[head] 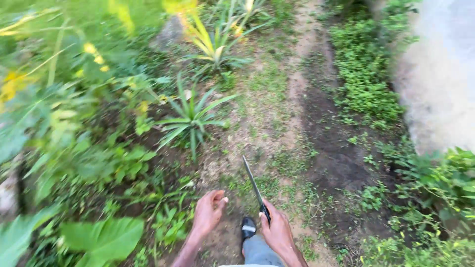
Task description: The person uses a knife to prune leaves and small branches from various bushes and a banana tree in a garden.
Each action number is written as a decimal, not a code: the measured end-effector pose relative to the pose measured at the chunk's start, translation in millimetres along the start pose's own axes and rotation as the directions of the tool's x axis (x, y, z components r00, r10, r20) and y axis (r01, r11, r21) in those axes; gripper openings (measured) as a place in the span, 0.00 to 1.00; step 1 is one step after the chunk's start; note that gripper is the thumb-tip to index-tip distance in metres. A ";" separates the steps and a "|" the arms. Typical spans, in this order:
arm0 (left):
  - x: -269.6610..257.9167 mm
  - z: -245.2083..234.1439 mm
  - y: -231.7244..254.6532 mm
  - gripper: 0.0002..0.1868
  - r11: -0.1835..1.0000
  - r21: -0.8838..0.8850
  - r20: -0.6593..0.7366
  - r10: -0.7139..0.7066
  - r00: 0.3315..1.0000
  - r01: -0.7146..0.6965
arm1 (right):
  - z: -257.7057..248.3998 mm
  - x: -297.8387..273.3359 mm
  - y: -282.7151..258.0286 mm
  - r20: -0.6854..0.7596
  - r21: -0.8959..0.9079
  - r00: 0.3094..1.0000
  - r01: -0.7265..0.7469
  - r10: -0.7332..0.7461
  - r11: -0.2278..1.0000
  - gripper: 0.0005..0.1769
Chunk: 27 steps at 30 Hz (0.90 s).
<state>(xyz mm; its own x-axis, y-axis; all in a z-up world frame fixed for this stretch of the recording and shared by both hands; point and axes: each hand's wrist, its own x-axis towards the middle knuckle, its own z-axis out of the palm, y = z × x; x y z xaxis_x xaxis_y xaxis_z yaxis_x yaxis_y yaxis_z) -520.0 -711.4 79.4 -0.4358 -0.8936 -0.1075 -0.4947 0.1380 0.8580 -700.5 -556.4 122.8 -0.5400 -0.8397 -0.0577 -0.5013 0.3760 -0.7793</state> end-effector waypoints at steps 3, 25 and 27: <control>58.0 20.4 30.5 0.19 0.998 -0.024 0.047 -0.056 0.997 0.057 | -32.7 56.7 -5.1 0.026 -0.007 0.990 -0.141 0.141 0.990 0.27; 350.2 242.5 213.9 0.20 0.905 -0.082 0.741 0.336 0.581 -0.418 | -153.5 222.0 38.6 -0.556 0.167 0.713 -0.407 0.426 0.898 0.25; 362.4 264.7 247.3 0.21 0.873 -0.075 0.795 0.344 0.500 -0.482 | -163.8 228.1 37.1 -0.631 0.191 0.640 -0.420 0.439 0.887 0.25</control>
<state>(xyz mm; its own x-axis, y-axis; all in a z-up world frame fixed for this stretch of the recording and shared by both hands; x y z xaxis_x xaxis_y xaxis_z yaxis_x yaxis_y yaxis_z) -999.3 -888.2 119.7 -0.9857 -0.0596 -0.1575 -0.1653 0.5195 0.8383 -953.1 -669.8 183.0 -0.9921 -0.1247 0.0147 -0.0885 0.6113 -0.7864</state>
